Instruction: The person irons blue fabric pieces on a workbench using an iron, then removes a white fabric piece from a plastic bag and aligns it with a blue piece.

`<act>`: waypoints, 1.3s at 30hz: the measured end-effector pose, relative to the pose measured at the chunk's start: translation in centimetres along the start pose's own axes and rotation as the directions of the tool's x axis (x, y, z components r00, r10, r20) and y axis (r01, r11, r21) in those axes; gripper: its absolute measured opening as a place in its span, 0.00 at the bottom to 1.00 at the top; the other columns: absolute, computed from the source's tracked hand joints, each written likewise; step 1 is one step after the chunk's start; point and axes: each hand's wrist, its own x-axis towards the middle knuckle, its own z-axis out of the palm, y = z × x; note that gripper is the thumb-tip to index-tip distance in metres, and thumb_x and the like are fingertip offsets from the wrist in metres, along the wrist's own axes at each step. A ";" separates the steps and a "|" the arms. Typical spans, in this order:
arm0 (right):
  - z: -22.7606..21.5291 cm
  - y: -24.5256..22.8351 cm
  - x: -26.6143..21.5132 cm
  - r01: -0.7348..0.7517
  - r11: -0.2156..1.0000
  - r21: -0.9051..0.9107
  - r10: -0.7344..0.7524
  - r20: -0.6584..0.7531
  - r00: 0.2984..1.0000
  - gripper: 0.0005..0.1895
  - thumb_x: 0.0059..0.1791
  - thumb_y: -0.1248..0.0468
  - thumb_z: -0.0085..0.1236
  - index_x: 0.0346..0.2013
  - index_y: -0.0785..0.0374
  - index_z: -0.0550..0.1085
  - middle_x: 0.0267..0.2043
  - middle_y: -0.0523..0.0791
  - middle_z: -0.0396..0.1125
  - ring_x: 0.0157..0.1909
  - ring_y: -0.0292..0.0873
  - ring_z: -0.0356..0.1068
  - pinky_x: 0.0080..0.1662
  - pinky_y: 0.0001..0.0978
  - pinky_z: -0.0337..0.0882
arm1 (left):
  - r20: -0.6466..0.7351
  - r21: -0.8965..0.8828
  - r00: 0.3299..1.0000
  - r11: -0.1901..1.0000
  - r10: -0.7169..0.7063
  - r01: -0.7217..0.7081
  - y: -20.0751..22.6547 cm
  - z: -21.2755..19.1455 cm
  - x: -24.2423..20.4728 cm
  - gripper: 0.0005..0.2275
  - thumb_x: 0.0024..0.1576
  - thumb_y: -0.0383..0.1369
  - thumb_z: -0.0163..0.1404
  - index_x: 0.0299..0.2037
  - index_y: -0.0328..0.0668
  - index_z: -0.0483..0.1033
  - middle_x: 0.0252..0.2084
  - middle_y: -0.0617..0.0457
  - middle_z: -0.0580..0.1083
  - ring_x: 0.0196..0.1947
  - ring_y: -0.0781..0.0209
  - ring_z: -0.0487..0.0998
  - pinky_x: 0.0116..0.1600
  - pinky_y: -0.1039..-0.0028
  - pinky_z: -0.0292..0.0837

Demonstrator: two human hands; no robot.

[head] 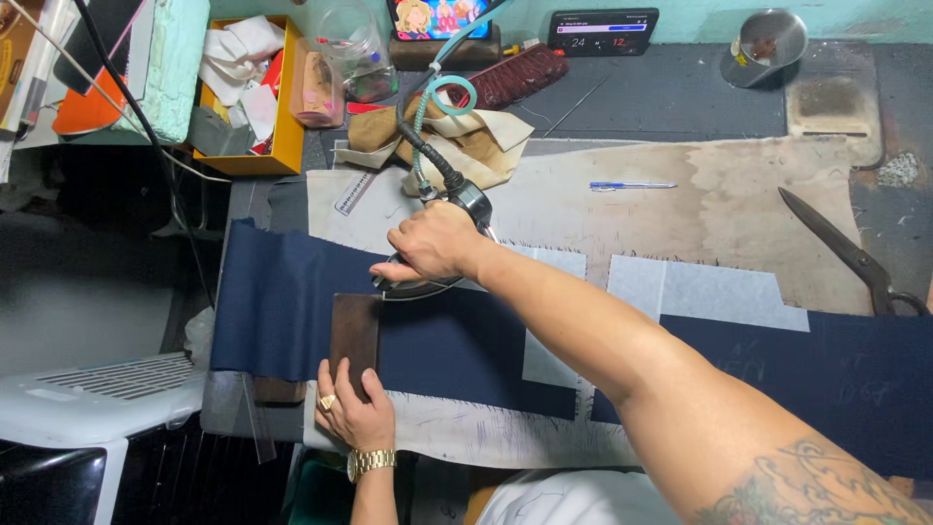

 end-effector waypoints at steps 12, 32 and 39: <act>0.3 0.0 0.0 -0.008 1.000 -0.005 0.008 -0.011 1.000 0.36 0.53 0.31 0.40 0.17 0.56 0.69 0.16 0.44 0.67 0.20 0.52 0.70 0.22 0.46 0.61 | 0.006 -0.010 1.000 1.000 -0.001 0.001 0.0 -0.1 0.0 0.14 0.62 0.38 0.51 0.52 0.39 0.80 0.63 0.41 0.74 0.55 0.39 0.77 0.58 0.52 0.65; -0.1 0.0 0.2 -0.053 0.998 0.031 0.050 0.108 0.993 0.37 0.53 0.31 0.36 0.18 0.57 0.70 0.15 0.44 0.66 0.19 0.55 0.68 0.20 0.49 0.59 | 0.003 0.000 1.000 1.000 0.002 -0.002 0.0 0.0 -0.1 0.14 0.62 0.38 0.51 0.52 0.39 0.80 0.63 0.42 0.74 0.56 0.42 0.77 0.58 0.53 0.64; -0.3 0.0 0.3 -0.071 0.997 0.031 0.065 0.161 0.985 0.37 0.53 0.31 0.36 0.17 0.56 0.70 0.15 0.44 0.66 0.18 0.55 0.68 0.20 0.49 0.59 | 0.036 -0.006 0.999 1.000 -0.018 0.018 0.0 -0.1 0.0 0.16 0.63 0.41 0.48 0.54 0.41 0.80 0.63 0.42 0.73 0.57 0.42 0.76 0.58 0.52 0.64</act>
